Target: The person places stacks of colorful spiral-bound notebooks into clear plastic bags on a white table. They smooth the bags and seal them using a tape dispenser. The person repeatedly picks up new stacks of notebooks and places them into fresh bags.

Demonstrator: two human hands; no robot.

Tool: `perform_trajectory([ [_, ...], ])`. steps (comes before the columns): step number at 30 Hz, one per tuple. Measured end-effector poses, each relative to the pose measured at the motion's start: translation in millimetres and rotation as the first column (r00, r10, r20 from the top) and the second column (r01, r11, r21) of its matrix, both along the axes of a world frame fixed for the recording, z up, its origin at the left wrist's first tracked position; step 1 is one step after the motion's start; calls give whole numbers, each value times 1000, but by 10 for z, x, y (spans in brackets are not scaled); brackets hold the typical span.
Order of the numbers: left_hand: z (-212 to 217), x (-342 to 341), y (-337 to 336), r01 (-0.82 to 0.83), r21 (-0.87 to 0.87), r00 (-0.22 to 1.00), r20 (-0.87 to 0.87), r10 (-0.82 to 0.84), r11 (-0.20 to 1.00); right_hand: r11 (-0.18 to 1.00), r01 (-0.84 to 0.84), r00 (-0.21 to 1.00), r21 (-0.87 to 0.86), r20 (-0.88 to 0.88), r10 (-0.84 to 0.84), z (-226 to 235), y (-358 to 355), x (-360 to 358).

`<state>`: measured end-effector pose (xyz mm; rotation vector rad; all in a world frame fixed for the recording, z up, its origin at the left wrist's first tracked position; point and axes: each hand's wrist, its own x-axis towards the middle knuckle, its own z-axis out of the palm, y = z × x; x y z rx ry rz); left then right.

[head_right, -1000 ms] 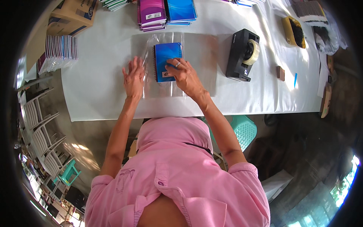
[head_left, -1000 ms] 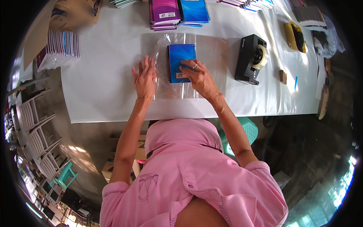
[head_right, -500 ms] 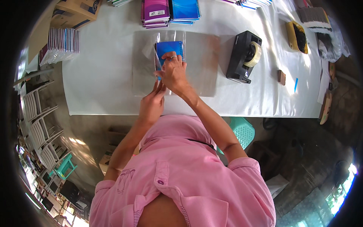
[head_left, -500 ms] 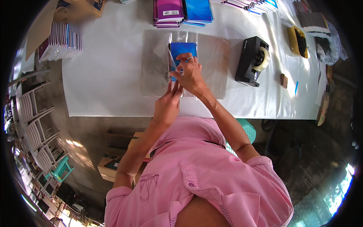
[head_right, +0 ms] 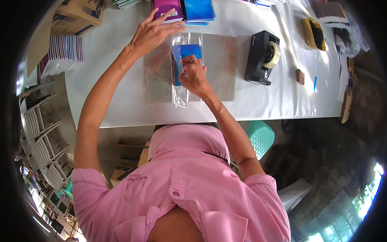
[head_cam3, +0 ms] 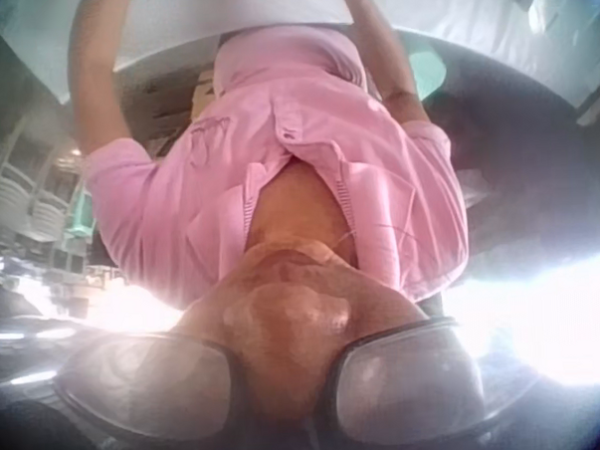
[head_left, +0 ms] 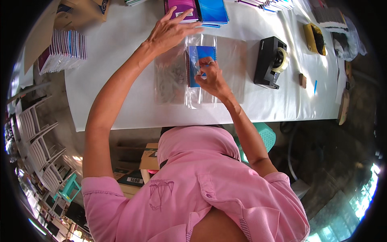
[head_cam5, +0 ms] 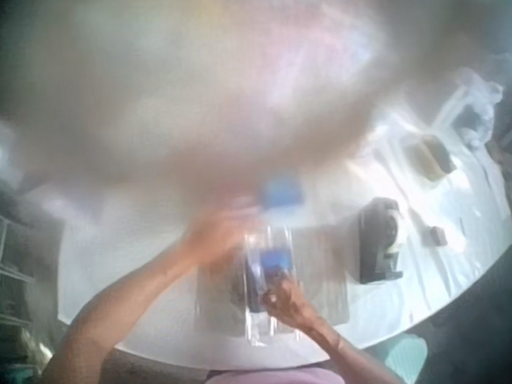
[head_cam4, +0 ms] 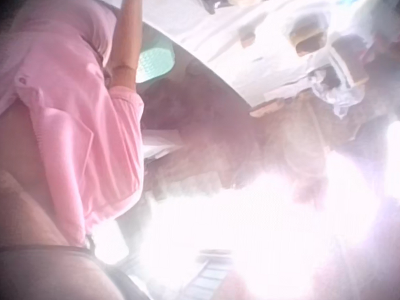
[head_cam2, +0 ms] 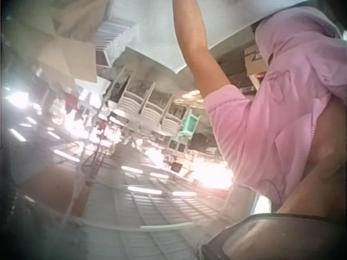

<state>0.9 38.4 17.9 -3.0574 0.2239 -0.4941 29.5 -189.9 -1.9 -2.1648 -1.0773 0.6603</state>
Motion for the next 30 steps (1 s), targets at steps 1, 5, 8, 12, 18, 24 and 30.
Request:
perform_trajectory([
  [1, 38, 2, -44, -46, -248, 996, 61, 63, 968, 1000, -3, 1000, -15, 13, 3, 23, 11, -12],
  [5, -144, -244, -691, -155, -890, 899, 52, 434, 428, 995, 75, 995, 62, -64, -71, -64, 2, 60],
  [8, -477, -621, -1217, -341, -939, 871, -302, 388, 34, 981, 152, 980, 121, -151, -133, -88, 34, -25],
  [12, -595, -598, -1315, -348, -936, 872, -342, 351, -48, 977, 199, 980, 80, -6, -199, -112, 108, -120],
  [18, -432, -690, -1152, -619, -740, 675, -673, 302, -264, 978, 188, 977, 87, -118, -178, -88, 35, -29],
  [24, -401, -715, -1264, -413, -844, 751, -528, 397, -341, 979, 203, 974, 32, -111, -198, -37, 63, -53],
  [30, -649, -613, -1317, -463, -861, 748, -507, 428, -211, 998, 56, 991, 2, -121, -55, 37, -11, -1],
])
